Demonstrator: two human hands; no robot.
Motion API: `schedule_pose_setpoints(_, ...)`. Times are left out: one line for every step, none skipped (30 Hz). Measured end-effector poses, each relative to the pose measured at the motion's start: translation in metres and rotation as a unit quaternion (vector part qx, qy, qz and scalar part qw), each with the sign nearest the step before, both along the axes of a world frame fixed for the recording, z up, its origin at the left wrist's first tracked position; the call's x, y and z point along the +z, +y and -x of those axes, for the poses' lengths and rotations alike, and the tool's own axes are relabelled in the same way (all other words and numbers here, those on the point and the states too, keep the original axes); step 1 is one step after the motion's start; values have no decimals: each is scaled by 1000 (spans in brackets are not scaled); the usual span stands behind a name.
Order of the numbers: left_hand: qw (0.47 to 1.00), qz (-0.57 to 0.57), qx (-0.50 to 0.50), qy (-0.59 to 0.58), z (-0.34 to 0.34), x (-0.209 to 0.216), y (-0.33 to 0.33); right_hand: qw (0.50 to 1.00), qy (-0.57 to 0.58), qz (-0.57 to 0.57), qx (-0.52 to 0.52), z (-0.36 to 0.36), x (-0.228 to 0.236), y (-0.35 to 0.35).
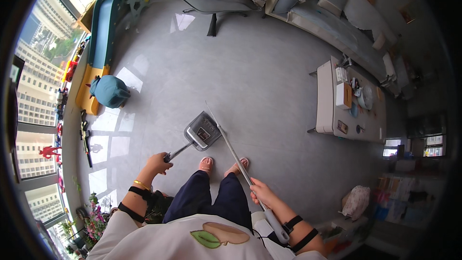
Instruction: Sweeping debris from the floor into a dustpan using a handheld rake and dustpan.
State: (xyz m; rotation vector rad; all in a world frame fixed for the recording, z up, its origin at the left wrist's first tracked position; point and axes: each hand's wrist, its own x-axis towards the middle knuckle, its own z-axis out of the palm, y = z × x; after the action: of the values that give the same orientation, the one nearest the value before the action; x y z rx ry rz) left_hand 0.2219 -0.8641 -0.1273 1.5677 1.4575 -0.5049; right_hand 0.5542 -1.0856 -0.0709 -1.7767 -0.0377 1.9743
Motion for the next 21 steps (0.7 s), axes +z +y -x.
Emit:
schedule_pose_setpoints(998, 35, 47, -36, 12, 0, -7, 1000, -3, -2, 10, 2, 2, 2)
schedule_pose_setpoints(990, 73, 94, -72, 24, -4, -15, 1000, -7, -2, 19, 5, 2, 3)
schedule_pose_setpoints(986, 81, 113, -91, 34, -10, -22, 1000, -7, -2, 21, 9, 5, 3)
schedule_pose_setpoints(986, 80, 118, -90, 43, -17, -30, 998, -22, -11, 64, 14, 9, 3)
schedule_pose_setpoints(977, 78, 152, -131, 51, -23, -38, 993, -37, -20, 106, 18, 13, 3)
schedule_pose_setpoints(965, 75, 186, -172, 58, -30, -45, 993, -36, -21, 111, 22, 17, 4)
schedule_pose_setpoints(966, 31, 193, -168, 58, -33, -51, 992, -29, -19, 121, 24, 22, 4)
schedule_pose_setpoints(965, 28, 199, -168, 58, -36, -55, 991, -23, -17, 132, 26, 25, 6)
schedule_pose_setpoints(958, 12, 235, -166, 57, -40, -58, 990, -25, -25, 133, 29, 26, 8)
schedule_pose_setpoints(948, -4, 271, -165, 53, -42, -62, 989, -25, -27, 140, 31, 28, 8)
schedule_pose_setpoints(936, -15, 300, -183, 50, -46, -66, 986, -47, -34, 158, 35, 28, 8)
schedule_pose_setpoints(935, -18, 302, -184, 47, -48, -68, 981, -69, -42, 177, 39, 29, 9)
schedule_pose_setpoints(943, -42, 280, -174, 45, -59, -72, 978, -67, -50, 190, 40, 30, 13)
schedule_pose_setpoints(950, -67, 258, -162, 39, -63, -73, 976, -65, -51, 203, 38, 32, 17)
schedule_pose_setpoints(946, -66, 270, -167, 34, -67, -74, 973, -63, -52, 216, 36, 34, 21)
schedule_pose_setpoints(942, -62, 280, -172, 25, -65, -74, 970, -61, -59, 228, 32, 36, 23)
schedule_pose_setpoints(936, -66, 296, -176, 21, -70, -76, 972, -67, -61, 217, 29, 39, 27)
schedule_pose_setpoints(935, -75, 303, -171, 19, -73, -78, 974, -72, -63, 206, 29, 43, 33)
schedule_pose_setpoints(932, -65, 310, -175, 13, -71, -76, 962, -106, -67, 241, 30, 51, 38)
schedule_pose_setpoints(928, -56, 321, -179, 10, -67, -76, 959, -103, -75, 254, 28, 52, 43)
schedule_pose_setpoints(926, -90, 314, -187, 9, -68, -78, 958, -105, -70, 256, 24, 51, 45)
